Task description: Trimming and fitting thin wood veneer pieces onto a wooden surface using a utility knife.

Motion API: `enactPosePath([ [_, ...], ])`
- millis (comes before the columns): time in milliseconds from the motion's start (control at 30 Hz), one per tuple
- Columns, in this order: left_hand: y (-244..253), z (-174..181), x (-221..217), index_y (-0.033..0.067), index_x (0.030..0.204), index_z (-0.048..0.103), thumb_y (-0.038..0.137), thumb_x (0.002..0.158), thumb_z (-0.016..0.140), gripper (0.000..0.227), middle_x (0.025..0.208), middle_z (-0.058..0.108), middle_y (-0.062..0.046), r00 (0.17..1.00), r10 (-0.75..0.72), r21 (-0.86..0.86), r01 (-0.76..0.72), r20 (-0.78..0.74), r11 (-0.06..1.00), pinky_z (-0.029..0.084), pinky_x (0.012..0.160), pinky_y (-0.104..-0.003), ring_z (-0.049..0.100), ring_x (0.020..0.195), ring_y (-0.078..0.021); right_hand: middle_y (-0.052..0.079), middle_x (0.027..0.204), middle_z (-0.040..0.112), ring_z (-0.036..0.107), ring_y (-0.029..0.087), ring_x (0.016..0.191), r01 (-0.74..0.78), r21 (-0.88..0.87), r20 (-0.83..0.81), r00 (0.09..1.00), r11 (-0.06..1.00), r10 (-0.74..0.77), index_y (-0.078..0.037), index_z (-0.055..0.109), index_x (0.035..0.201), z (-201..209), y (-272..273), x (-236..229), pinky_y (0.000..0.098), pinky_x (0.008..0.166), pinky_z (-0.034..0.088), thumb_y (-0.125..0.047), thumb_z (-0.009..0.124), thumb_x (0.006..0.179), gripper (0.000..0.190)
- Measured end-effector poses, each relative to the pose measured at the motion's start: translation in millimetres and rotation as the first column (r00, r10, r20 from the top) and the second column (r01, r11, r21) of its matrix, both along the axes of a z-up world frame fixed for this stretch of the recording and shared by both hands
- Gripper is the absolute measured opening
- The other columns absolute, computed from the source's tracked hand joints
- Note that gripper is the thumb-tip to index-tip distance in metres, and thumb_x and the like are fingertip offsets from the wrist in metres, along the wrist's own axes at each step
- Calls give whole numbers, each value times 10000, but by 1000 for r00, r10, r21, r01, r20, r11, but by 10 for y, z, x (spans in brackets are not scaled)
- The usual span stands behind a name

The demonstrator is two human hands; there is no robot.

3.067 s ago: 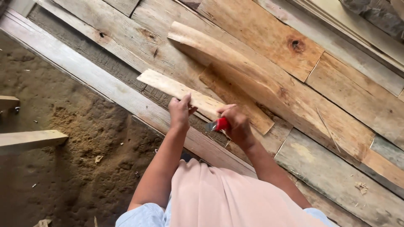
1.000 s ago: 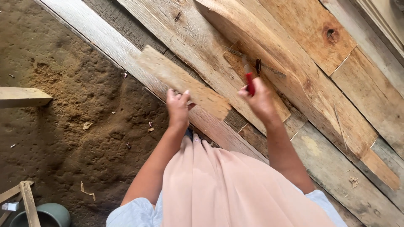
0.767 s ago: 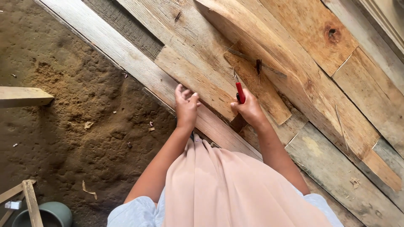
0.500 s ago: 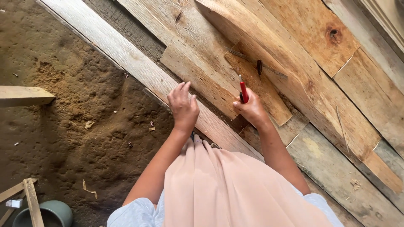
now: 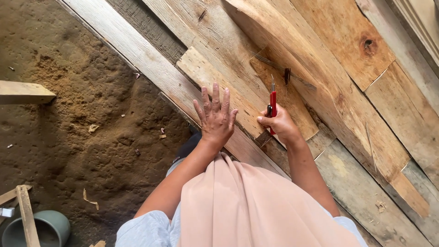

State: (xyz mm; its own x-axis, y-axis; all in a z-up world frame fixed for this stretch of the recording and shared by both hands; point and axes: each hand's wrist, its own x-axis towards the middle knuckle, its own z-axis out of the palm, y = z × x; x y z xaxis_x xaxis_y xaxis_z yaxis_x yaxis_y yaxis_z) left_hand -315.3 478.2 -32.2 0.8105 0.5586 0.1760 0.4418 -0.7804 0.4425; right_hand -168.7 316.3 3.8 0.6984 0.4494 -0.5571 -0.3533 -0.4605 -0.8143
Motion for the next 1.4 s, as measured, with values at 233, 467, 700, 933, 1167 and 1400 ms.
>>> enactPosePath([
  [233,187,-229,-98,151,1646,191,464,1077,417,687,1710,-73,-167,960,13,-137,-53,-279,989,-86,1135,-740,-178,1520,-455,132,885,691,646,195,692,-39,-56,12,999,998,40,-5,617,961,-118,80,-120,289,556,529,37,856,739,329],
  [467,219,-329,-158,160,1624,271,592,1016,480,775,1708,53,-177,970,-9,-114,-19,-241,993,-19,1146,-769,-100,1533,-483,80,944,714,702,279,901,-183,-497,282,891,848,357,-145,667,1026,-86,126,-193,389,780,542,-264,893,729,393],
  [700,217,-307,-142,166,1620,303,580,996,544,787,1710,50,-160,974,10,-109,-36,-225,993,-12,1140,-782,-100,1524,-490,206,951,699,697,443,969,-199,-636,350,787,746,508,-90,617,1040,188,100,-186,525,838,532,-275,782,856,309],
  [933,215,-306,-147,178,1621,308,572,1011,517,755,1713,37,-147,974,2,-90,-23,-228,996,-15,1129,-798,-84,1523,-498,178,986,729,711,416,982,-200,-627,341,798,753,497,-151,629,1062,-85,7,-48,513,825,542,-286,779,853,291],
  [1167,222,-249,-162,148,1615,320,554,959,618,827,1707,73,-166,981,-11,-92,-8,-196,996,-1,1122,-808,-59,1524,-502,177,952,720,713,403,936,-166,-552,411,799,817,439,-141,666,1051,-229,-56,-36,484,816,543,-352,847,832,354],
  [1400,346,-403,-90,97,1628,251,591,834,742,1056,1699,-5,-221,978,4,-180,-42,-207,983,15,1141,-793,-71,1535,-496,239,1075,686,691,465,989,-236,-534,407,770,812,492,-222,473,1416,562,503,-264,587,867,556,-464,579,1043,457],
])
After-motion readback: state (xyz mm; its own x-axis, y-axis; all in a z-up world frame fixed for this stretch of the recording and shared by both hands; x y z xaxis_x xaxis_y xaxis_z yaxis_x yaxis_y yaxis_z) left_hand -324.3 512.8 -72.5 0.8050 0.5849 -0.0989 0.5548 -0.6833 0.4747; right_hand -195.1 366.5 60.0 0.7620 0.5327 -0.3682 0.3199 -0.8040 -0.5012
